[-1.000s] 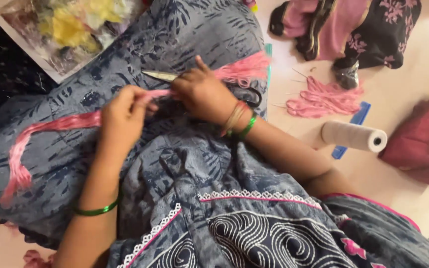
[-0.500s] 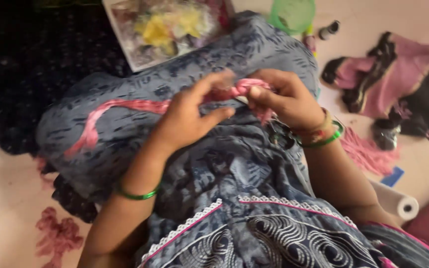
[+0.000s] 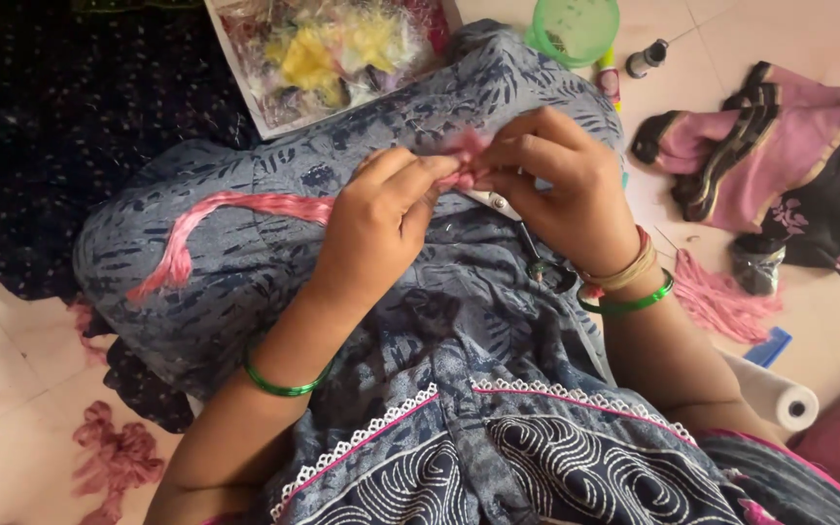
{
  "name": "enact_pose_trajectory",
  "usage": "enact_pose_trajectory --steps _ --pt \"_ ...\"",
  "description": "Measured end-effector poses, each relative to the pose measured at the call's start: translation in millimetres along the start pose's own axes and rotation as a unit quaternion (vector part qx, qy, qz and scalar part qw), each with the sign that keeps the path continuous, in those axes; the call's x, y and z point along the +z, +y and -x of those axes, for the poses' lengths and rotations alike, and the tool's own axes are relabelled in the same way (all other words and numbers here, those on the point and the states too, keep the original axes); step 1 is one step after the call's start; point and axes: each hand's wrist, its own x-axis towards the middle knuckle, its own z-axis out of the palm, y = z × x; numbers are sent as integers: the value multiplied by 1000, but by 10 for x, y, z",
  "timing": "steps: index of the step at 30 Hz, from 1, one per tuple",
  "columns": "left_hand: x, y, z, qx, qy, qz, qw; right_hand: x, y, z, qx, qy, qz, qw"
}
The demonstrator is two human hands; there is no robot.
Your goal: The recorder is cutting and measuring thin strips of pink ribbon and tying them together to create a decorative craft item.
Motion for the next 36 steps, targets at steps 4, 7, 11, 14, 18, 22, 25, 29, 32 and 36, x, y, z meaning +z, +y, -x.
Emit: enact_pose_trajectory --steps 4,7,11,14,18,22,25,29,32,36 --pt "-51 -15 26 11 -3 -15 1000 -14 106 56 -41 18 59 997" --pt "-121 -13 45 -32 -9 -23 999 -111 229 155 -20 63 84 994" --pt "-144 -8 70 26 15 -23 999 -174 351 329 4 137 137 981" --pt "-381 -140 114 -60 19 -77 995 -402 587 479 50 227 75 970" --pt "-463 -81 92 -41 5 -3 999 -568 537 389 90 263 50 959" --pt "-614 33 -169 -49 -58 -1 997 -478 199 21 41 145 155 976" --pt "-636 103 -577 9 -126 10 992 -231 -2 -356 -14 17 -40 999" --pt "-976 116 -1143 54 -109 -49 991 41 172 -485 90 -146 -307 936" --pt "-1639 68 -1288 51 -89 -98 990 -323 358 -514 166 -140 -337 916" --pt "-2057 153 -1174 -107 -196 -115 968 -876 744 -430 110 -61 -230 965"
